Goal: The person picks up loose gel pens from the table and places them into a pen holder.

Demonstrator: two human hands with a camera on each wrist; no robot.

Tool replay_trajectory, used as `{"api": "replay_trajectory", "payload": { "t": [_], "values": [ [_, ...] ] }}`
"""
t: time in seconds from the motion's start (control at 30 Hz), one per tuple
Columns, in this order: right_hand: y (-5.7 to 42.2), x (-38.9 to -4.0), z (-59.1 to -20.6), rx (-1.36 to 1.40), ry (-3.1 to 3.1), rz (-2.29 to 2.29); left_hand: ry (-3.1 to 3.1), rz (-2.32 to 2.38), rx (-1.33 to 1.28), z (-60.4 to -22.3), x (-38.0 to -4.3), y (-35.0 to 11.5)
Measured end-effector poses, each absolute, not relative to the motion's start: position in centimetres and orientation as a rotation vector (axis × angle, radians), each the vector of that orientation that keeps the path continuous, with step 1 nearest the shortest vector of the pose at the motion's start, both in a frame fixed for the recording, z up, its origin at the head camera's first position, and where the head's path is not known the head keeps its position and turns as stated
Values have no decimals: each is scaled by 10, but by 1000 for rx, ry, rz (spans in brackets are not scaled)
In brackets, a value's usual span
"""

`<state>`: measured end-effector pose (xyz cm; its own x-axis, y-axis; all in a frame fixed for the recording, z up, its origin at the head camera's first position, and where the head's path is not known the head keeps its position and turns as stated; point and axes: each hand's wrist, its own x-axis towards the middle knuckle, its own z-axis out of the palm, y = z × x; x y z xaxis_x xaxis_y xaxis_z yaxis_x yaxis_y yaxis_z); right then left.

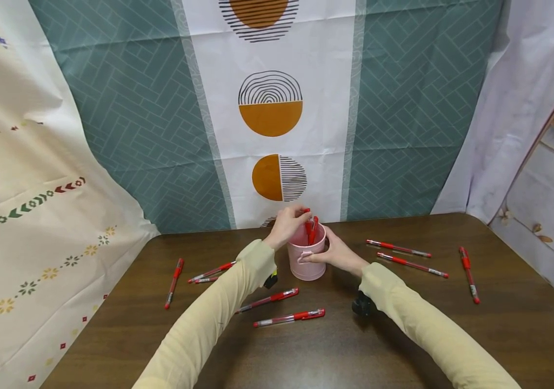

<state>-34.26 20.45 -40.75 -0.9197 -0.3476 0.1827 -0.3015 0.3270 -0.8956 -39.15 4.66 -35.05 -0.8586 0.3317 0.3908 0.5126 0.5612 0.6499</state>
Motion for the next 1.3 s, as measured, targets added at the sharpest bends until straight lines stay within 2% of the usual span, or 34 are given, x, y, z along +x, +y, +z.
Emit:
{"api": "replay_trajectory", "payload": {
  "t": [0.63, 1.0, 1.3],
  "values": [
    [204, -343, -407, -630, 2533, -1696, -2566, -1186, -732, -345, -393, 41],
    [205, -344, -408, -601, 2521, -1695, -2556, -1289, -695, -344, -396, 21],
    [198, -326, -385, -624, 2476, -1709, -2537, -1220, -686, -337, -396, -1]
  ]
}}
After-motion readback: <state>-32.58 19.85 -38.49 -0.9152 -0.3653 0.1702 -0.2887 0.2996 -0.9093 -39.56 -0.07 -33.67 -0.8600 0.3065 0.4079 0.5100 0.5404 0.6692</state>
